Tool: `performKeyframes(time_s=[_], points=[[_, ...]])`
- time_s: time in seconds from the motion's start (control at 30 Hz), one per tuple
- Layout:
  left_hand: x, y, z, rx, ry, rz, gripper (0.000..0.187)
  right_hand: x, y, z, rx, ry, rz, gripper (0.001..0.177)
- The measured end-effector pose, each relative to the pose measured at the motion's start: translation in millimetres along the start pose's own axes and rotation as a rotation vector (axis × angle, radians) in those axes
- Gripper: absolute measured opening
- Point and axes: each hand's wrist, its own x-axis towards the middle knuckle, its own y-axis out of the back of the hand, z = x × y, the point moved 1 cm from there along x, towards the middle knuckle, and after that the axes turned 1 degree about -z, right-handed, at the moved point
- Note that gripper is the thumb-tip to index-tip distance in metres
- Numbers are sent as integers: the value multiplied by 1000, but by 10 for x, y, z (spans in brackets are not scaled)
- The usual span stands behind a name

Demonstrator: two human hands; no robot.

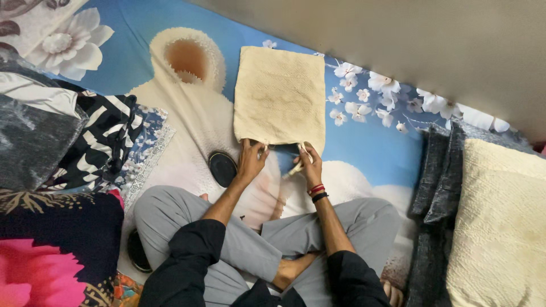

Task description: The person inserts pillows into drawstring pillowcases, folds the pillowcases over the pillows, and ties the drawstrings to secure them. The person handles two pillows and two pillowcases, completing the task for each item sequentially.

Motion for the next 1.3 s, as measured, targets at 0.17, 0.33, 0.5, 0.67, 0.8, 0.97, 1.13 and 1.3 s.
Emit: performKeyframes(time_s=[0.17,0.33,0.5,0.67,0.8,0.97,1.13,1.3], points=[[33,229,275,36,-42,-212,37,-97,-7,-99,-186,0,134,38],[21,159,242,92,-26,-260,31,-139,-25,-78,-655,517,171,29],[142,393,221,198,126,-340,46,-292,-118,-419,-870,420,186,28],[249,776,287,217,253,-515,47,-359,-109,-658,-979,303,-23,25],[269,796,240,221,258,-464,36,-349,-108,-719,-1019,176,-77,27],[290,663,102,-84,285,-292,45,-332,-54,-701,-959,376,9,28],[309,628,-29,-67,259,-315,47,-198,90,-534,-928,169,-135,36],[325,700,-24,-200,381,-445,45,-185,187,-498,-581,-281,-537,31]])
